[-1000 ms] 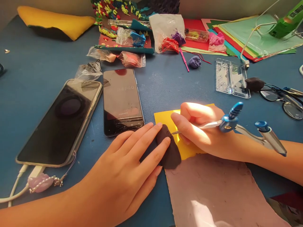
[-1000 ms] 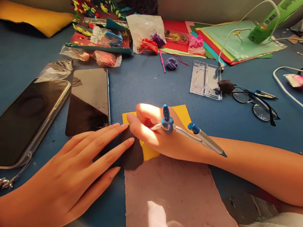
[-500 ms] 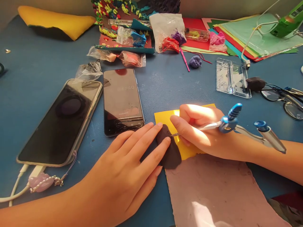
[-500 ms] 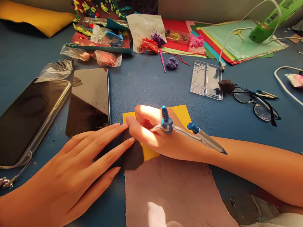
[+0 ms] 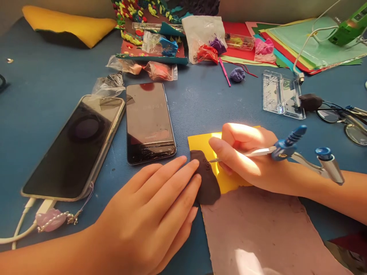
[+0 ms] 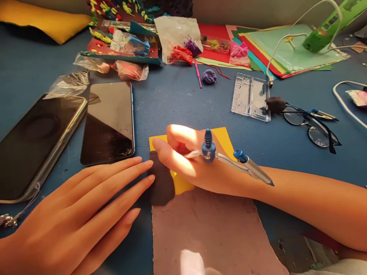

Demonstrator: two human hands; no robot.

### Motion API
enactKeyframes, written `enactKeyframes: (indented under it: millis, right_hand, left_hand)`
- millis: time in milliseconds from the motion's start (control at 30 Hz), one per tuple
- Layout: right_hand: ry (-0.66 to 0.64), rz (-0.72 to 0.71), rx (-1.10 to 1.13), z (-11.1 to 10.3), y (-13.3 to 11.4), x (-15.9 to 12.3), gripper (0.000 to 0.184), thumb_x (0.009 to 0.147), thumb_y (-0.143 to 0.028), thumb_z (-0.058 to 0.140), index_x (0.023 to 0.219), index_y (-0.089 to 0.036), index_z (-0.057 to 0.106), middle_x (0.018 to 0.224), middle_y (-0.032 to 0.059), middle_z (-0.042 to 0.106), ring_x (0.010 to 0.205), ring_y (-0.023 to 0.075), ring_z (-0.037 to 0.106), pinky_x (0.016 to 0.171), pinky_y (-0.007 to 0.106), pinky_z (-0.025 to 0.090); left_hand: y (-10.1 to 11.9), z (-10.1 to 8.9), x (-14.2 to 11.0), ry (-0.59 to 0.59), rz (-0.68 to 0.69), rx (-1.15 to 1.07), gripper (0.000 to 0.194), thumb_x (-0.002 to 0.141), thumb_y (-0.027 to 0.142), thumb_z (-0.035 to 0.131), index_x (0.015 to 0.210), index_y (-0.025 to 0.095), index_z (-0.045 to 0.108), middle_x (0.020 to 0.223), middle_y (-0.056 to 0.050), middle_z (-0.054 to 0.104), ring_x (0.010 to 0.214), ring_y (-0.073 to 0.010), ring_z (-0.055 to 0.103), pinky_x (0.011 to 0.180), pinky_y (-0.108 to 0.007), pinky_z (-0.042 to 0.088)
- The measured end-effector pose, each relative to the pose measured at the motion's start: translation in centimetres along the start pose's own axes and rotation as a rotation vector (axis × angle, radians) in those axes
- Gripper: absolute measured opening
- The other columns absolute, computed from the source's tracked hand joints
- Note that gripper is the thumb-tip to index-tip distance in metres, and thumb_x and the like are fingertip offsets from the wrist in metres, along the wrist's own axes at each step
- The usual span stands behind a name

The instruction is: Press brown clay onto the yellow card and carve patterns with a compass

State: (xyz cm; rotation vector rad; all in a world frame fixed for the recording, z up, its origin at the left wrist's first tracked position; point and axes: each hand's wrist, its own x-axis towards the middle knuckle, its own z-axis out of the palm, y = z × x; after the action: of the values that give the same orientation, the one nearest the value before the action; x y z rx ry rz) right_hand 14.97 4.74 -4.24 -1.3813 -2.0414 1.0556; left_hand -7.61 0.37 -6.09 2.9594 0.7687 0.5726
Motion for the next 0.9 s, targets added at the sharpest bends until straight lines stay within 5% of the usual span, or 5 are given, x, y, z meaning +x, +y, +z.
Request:
enactKeyframes:
  millis: [167,467,900]
  right_hand:
    - [-0.001,-0.021,0.086,0.2,-0.3,-0.2,0.042,0.088,-0.049,0.054,0.060,-0.021,0.041,0.050,-0.0051,0.045,0.043,0.0074,0.037,0.040,0.022,0.029]
    - [-0.087,-0.026,0.026,1.1,-1.0,-0.6,0.043,0.093,-0.045,0.048,0.059,-0.021,0.039,0.049,-0.0050,0.043,0.045,0.0084,0.040,0.043,0.024,0.030]
    - [-0.074,-0.042,-0.030,1.5,-0.7,-0.3,0.039,0.093,-0.043,0.049,0.062,-0.020,0.044,0.052,-0.0061,0.045,0.046,0.0066,0.041,0.042,0.021,0.028]
  left_hand:
    - [0.3,-0.2,-0.7,0.043,0.100,0.102,0.026,0.086,0.014,0.056,0.110,0.007,0.066,0.115,-0.012,0.071,0.107,-0.0289,0.066,0.083,-0.039,0.057]
    - [2.2,0.0,-1.5,0.045,0.059,0.118,0.027,0.087,0.016,0.056,0.110,0.009,0.068,0.114,-0.011,0.071,0.107,-0.0254,0.066,0.082,-0.035,0.060]
    - [1.7,0.2,-1.1,0.072,0.079,0.137,0.027,0.087,0.017,0.056,0.110,0.007,0.068,0.114,-0.014,0.071,0.108,-0.0294,0.066,0.076,-0.037,0.062]
